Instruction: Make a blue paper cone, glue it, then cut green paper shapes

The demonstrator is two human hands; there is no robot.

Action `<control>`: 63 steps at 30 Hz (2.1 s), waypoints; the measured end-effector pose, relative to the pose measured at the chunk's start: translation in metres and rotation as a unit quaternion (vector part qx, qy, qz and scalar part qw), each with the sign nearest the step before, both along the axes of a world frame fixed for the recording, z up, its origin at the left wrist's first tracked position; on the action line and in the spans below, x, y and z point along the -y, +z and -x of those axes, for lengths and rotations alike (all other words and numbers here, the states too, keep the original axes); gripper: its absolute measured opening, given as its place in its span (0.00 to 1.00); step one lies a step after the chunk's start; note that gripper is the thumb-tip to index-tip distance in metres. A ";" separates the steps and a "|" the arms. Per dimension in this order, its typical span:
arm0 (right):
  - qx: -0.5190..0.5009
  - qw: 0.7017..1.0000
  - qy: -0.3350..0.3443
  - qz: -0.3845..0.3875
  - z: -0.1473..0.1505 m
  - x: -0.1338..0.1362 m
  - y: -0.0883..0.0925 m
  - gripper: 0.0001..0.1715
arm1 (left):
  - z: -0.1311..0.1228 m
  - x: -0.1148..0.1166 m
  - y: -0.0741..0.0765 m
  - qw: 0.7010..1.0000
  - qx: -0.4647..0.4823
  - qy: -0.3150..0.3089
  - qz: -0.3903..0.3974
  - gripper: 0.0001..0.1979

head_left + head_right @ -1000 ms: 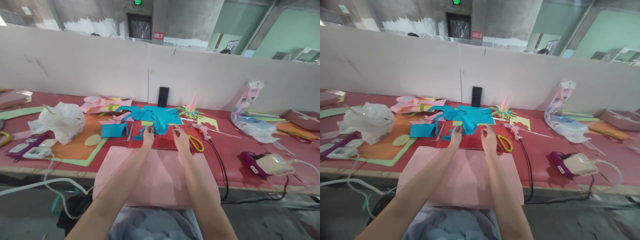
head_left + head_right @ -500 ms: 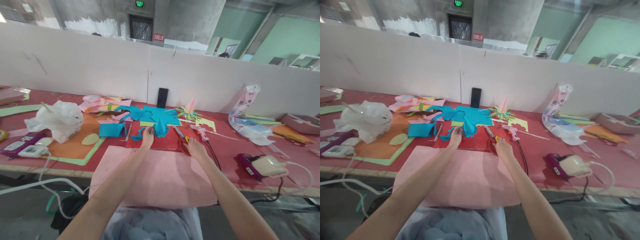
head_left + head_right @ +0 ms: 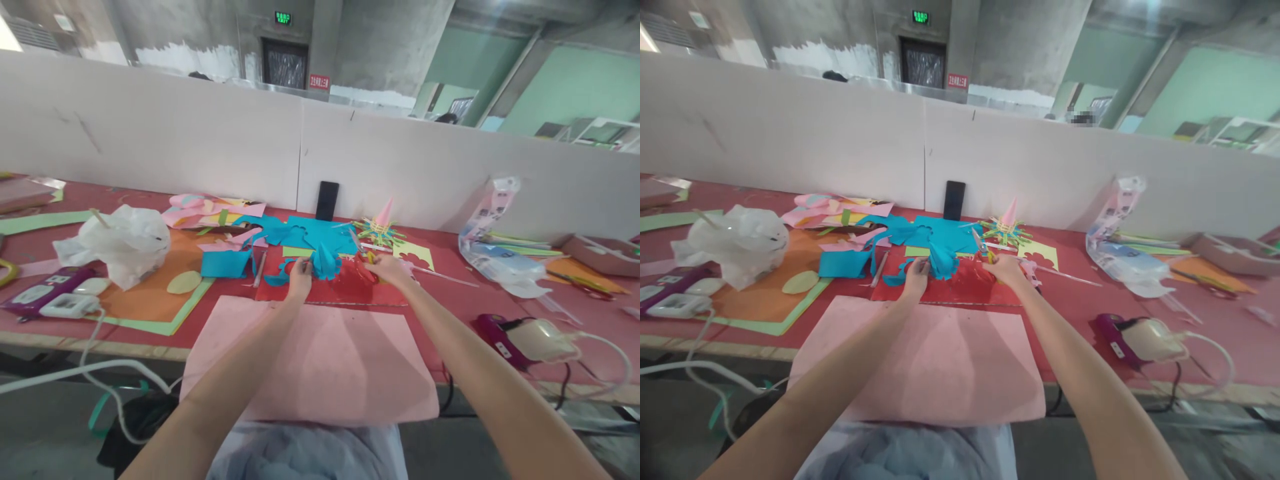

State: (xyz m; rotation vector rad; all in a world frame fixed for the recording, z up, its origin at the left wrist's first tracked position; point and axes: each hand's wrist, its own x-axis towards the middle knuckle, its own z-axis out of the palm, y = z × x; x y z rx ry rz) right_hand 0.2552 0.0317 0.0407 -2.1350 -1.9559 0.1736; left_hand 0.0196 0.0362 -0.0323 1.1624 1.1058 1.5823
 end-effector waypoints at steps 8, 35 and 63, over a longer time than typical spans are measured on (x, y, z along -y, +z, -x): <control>0.076 0.993 0.052 -0.078 0.073 -0.059 0.004 0.15 | 0.002 0.004 0.001 0.998 0.046 -0.028 0.028 0.06; -0.526 0.846 0.001 -0.089 0.091 0.024 -0.044 0.27 | 0.009 -0.004 0.001 0.990 -0.136 -0.038 -0.007 0.10; -0.239 0.962 -0.028 -0.131 0.093 0.031 -0.052 0.10 | 0.008 0.015 0.002 0.944 -0.318 -0.055 -0.073 0.19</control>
